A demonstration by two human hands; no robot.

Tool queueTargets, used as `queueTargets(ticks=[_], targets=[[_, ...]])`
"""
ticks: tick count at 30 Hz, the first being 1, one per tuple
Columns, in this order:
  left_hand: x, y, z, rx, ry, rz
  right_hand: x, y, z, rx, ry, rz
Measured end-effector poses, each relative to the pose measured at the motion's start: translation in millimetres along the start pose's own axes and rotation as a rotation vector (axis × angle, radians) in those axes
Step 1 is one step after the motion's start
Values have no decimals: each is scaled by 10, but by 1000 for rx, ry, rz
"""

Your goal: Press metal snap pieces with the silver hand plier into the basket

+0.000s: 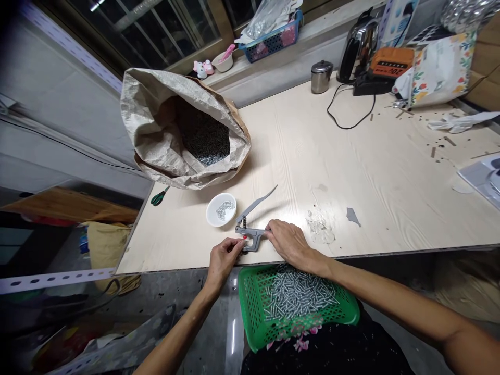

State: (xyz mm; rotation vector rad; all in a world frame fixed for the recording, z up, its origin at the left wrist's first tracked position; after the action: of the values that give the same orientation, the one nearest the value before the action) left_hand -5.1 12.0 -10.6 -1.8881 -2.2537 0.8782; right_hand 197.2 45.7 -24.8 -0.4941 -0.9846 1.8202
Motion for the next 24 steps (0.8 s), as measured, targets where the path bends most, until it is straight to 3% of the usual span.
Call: queueTargets(ticks=[8,14,18,24], targets=[[65,-9,-68,-65,-256,182,-11,126,-26,-214,-71,-11],[74,-37,-74,143,-199,272,-54,32,30,-327,-166,-24],[85,-32,-44,202,-183,283,65,-136,-95,-311,-266,-27],[61,-43,-31,233,-169,267,295,-229,-273,-337,-310,142]])
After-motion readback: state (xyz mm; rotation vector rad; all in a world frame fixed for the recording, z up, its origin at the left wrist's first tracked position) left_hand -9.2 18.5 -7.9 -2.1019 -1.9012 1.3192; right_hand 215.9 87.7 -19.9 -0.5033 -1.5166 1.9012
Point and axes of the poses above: each hand's wrist, its own x-axis towards the middle knuckle, its own y-axis out of the palm, z = x × y, the point moved 2 cm from there along x, towards the middle knuckle, and after that the axes turned 6 degrees about -x, right-handed, at the moved point
